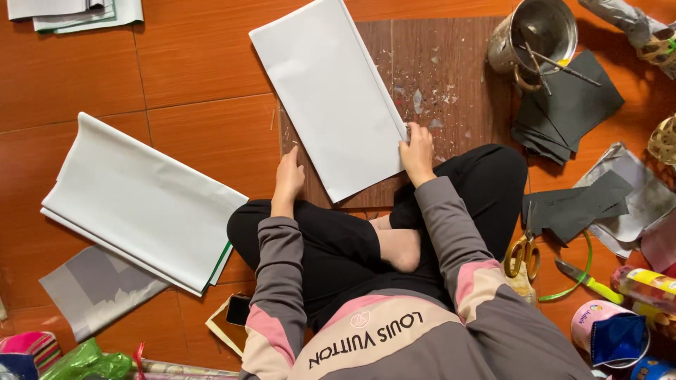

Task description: Folding and cutting paper sheets into strips using scissors while sitting on the floor

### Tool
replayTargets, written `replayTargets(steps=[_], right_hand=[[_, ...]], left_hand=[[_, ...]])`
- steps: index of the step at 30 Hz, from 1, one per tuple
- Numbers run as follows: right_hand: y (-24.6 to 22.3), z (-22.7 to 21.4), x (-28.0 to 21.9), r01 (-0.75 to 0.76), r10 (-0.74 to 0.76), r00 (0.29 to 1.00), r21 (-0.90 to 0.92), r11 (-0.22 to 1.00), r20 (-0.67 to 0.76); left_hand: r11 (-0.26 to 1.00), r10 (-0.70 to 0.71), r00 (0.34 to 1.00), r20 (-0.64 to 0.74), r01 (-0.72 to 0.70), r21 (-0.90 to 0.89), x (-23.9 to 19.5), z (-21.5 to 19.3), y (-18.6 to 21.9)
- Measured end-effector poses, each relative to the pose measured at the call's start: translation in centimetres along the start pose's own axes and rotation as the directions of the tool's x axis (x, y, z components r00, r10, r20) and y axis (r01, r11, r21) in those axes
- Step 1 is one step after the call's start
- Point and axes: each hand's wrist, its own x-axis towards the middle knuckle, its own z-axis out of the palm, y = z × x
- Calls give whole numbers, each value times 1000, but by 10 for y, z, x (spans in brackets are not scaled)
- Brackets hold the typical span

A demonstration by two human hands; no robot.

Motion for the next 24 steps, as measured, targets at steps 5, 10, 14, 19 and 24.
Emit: replayTargets(steps=[5, 10, 14, 19, 24], right_hand=[[-1, 16, 4, 153, -145, 985, 84, 985, -94], [3, 36, 25, -2, -7, 999, 183, 983, 50], [0, 39, 40, -68, 61, 989, 51, 996, 134], [-8, 35, 43, -52, 62, 992, -92, 994, 113], [-4, 30, 48, -58, 56, 996, 29, 998, 63]], left_hand=[[980, 135, 991, -24, -130, 149, 18, 29, -9], [958, 190, 981, -39, -176, 226, 24, 42, -18], [943, 192, 981, -40, -173, 285, 28, 47, -22], [907, 227, 973, -50, -192, 374, 24, 41, -7], [930, 151, 988, 30, -152, 336, 22, 35, 10]])
